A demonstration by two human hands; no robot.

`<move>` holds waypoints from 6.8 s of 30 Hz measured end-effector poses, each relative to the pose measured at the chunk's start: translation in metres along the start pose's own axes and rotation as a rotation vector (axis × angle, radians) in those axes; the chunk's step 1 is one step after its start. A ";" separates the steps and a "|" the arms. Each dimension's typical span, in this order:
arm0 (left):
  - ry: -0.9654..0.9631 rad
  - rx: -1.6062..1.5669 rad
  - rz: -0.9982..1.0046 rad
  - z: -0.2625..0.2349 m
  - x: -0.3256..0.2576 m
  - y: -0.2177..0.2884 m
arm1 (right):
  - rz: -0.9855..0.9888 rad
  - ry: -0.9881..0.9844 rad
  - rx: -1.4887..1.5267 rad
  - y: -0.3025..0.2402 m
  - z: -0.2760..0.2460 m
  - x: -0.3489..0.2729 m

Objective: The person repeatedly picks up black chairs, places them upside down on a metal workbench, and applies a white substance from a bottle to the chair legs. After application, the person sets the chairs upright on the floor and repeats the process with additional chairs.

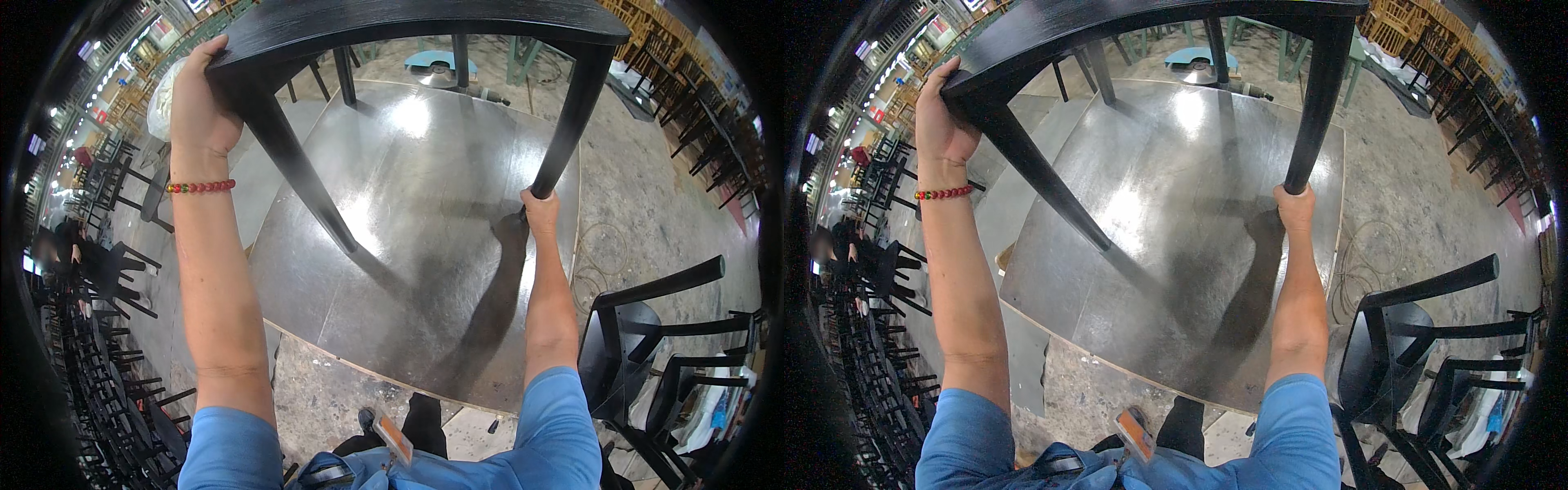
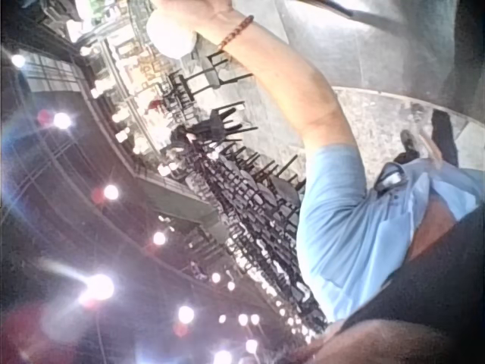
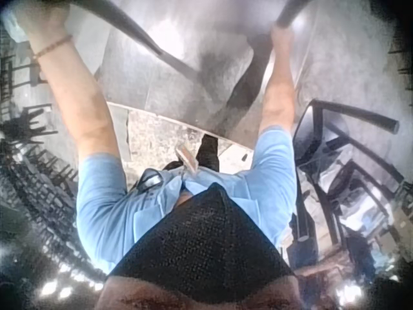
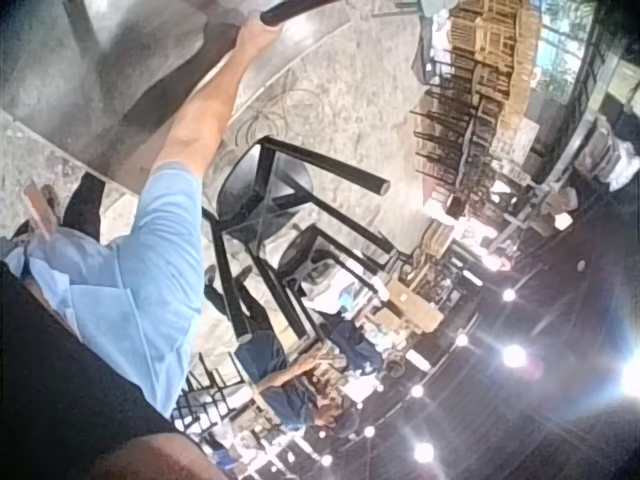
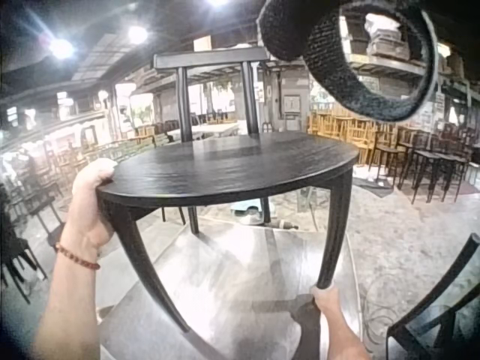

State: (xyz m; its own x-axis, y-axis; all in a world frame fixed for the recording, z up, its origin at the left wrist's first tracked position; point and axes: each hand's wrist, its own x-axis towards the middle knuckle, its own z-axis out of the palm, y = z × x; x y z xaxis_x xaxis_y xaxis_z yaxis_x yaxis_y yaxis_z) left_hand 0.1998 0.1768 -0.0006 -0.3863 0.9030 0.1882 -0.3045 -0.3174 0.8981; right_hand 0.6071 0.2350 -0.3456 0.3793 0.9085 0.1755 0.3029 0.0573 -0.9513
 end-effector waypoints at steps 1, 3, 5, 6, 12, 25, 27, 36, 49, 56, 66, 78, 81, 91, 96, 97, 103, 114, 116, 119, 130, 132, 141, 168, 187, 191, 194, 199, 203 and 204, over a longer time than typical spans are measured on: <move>-0.014 0.007 -0.002 0.003 -0.003 0.000 | 0.003 0.001 -0.001 0.001 -0.001 0.002; -0.031 0.010 -0.003 0.005 -0.005 0.001 | 0.008 -0.002 -0.003 0.001 -0.001 0.002; -0.036 0.003 -0.002 0.003 -0.004 0.001 | 0.013 -0.009 -0.007 -0.001 0.001 0.002; -0.038 0.002 -0.003 0.002 -0.003 0.001 | 0.006 -0.004 -0.015 -0.001 0.001 0.003; -0.050 0.001 -0.011 -0.002 0.003 -0.001 | -0.005 0.002 -0.022 -0.003 0.002 0.006; -0.084 -0.013 0.030 0.003 0.001 -0.005 | -0.031 -0.006 0.020 -0.002 0.007 0.017; -0.055 -0.038 0.012 -0.008 0.007 -0.005 | -0.027 -0.023 0.021 -0.005 0.013 0.019; -0.103 -0.089 -0.053 -0.061 0.008 0.022 | 0.118 -0.029 -0.156 -0.045 -0.008 -0.058; -0.198 0.253 -0.219 -0.114 -0.024 0.065 | 0.111 0.045 -0.140 -0.109 -0.049 -0.350; -0.238 0.150 0.014 -0.116 -0.006 0.043 | 0.613 0.228 -0.188 -0.037 -0.112 -0.570; -0.271 -0.083 -0.215 -0.119 -0.002 0.044 | 0.533 0.318 -1.019 0.027 -0.114 -0.573; -0.205 0.055 -0.156 -0.102 -0.030 0.053 | 0.196 -0.585 -0.511 -0.124 -0.164 -0.392; -0.171 0.121 -0.082 -0.103 -0.039 0.049 | 0.037 -0.098 0.151 -0.276 -0.140 -0.283; -0.203 0.117 -0.079 -0.141 0.025 0.047 | 0.085 0.322 0.436 -0.384 -0.027 -0.179; -0.289 0.139 -0.126 -0.125 -0.002 0.043 | 0.070 0.375 0.392 -0.388 -0.049 -0.191; -0.330 0.117 -0.151 -0.128 -0.002 0.050 | 0.052 0.424 0.332 -0.387 -0.048 -0.195; -0.388 0.096 -0.223 -0.130 -0.006 0.068 | 0.032 0.536 0.169 -0.396 -0.043 -0.205; -0.335 0.129 -0.210 -0.123 0.000 0.036 | -0.137 0.620 -0.146 -0.329 -0.067 -0.277; -0.338 0.054 -0.193 -0.136 0.010 0.036 | -0.082 0.212 -0.242 -0.268 -0.085 -0.336; -0.284 0.122 -0.162 -0.140 0.014 0.058 | 0.191 -0.004 -0.415 -0.157 -0.117 -0.468; -0.901 0.575 0.202 0.019 -0.439 -0.100 | 1.654 0.434 0.341 -0.025 -0.281 -0.966; -1.150 0.444 -0.176 0.068 -0.534 -0.125 | 1.399 0.291 -0.059 0.007 -0.336 -0.952; -1.149 0.204 -0.135 0.196 -0.681 -0.204 | 0.455 0.803 0.139 -0.068 -0.584 -0.565; -1.154 -0.244 -0.050 0.656 -0.836 -0.142 | -0.177 1.061 0.161 -0.091 -1.151 -0.323; -1.603 0.158 0.109 0.658 -1.089 -0.301 | -0.040 1.061 0.250 0.153 -1.318 -0.429; -1.818 0.321 0.154 0.644 -1.093 -0.295 | 0.146 1.077 0.238 0.161 -1.307 -0.457; -1.706 0.421 0.177 0.603 -1.076 -0.299 | 0.315 1.097 0.138 0.184 -1.263 -0.475; -1.497 0.539 -0.230 0.425 -0.965 -0.279 | 0.715 0.687 -0.949 0.246 -1.173 -0.573; -1.082 0.781 -0.422 0.209 -0.900 -0.229 | 0.584 -0.211 -0.717 0.282 -0.878 -0.639; -0.981 0.694 -0.488 0.158 -0.886 -0.227 | 0.177 -0.526 -0.854 0.280 -0.849 -0.633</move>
State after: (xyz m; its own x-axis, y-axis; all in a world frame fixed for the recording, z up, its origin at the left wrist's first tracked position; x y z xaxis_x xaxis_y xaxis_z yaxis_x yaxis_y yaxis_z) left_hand 0.7491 -0.5059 -0.3079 0.5211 0.8100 -0.2689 0.3937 0.0514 0.9178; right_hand 1.1943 -0.6751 -0.5074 0.1091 0.9539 -0.2797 0.8805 -0.2234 -0.4182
